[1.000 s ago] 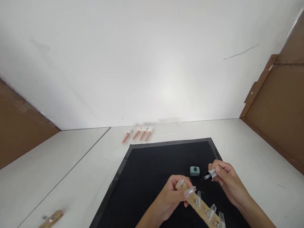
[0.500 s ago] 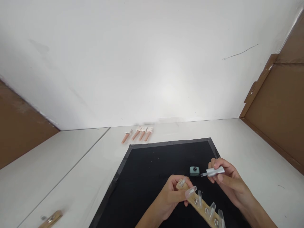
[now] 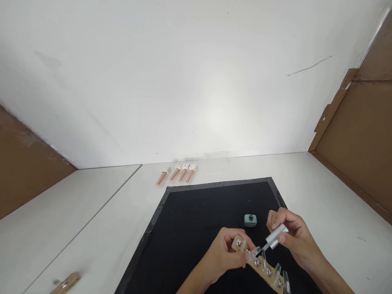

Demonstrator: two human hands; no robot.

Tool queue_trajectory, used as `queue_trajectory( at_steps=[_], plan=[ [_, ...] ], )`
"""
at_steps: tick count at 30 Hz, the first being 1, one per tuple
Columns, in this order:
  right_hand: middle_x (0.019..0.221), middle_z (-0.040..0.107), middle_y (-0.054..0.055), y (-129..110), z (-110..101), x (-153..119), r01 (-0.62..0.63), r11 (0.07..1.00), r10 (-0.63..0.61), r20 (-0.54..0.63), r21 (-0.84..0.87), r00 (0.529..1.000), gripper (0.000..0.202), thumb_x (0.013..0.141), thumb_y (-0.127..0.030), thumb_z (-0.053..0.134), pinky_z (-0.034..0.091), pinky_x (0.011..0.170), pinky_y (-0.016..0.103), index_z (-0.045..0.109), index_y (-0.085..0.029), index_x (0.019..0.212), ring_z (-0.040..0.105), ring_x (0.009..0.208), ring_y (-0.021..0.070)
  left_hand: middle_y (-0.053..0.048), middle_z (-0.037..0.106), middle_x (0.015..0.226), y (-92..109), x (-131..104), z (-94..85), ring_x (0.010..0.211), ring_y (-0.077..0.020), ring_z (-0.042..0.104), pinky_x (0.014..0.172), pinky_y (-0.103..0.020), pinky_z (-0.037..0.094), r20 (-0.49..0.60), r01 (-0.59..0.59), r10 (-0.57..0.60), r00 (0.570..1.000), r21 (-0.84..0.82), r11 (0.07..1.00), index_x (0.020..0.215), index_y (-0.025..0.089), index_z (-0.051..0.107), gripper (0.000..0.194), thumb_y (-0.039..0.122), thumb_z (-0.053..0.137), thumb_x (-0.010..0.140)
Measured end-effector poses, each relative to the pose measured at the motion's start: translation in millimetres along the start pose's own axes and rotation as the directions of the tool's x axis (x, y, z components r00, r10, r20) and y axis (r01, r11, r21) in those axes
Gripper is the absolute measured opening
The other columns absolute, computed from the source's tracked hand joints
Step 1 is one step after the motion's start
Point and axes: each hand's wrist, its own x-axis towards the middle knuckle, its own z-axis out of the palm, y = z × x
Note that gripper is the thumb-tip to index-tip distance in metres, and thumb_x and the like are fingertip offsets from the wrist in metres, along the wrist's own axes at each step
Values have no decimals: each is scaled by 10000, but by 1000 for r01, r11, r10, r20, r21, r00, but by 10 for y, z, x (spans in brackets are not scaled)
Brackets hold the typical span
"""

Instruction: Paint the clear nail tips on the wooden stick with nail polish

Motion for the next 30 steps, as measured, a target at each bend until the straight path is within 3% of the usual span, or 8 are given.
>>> queue_trajectory(
  at_steps=[14,22,26,30],
  plan=[
    [572,419,-34,23,27,-7,8,984,-15,-37,-180,999,325,705,-434,728,354,514,263,502,-217,621,408,558,152,5,526,506,-9,-8,5,422,-61,410,431,-203,310,-18,-35,35,999,-3,999,595,114,716,367,463,797,515],
    [574,418,-34,-18,-29,19,-11,980,-10,-105,-200,994,336,738,-410,709,364,528,262,486,-213,582,421,563,152,9,537,503,30,-42,11,432,-60,424,428,-192,330,-27,-12,9,1000,-98,995,577,123,712,331,424,819,489],
    [547,412,-37,-56,2,23,-10,990,-14,-172,-138,985,386,703,-470,721,347,501,257,469,-212,563,401,535,148,10,533,497,70,-60,12,434,-62,428,419,-192,323,-46,-9,4,999,-120,993,559,122,705,353,443,824,470],
    [530,395,-43,-35,36,22,20,994,-35,-141,-103,989,383,682,-505,723,330,477,247,502,-211,579,381,511,141,7,546,502,61,-40,15,442,-68,437,427,-196,332,-51,4,-11,999,-125,992,572,121,707,347,431,826,471]
  ],
)
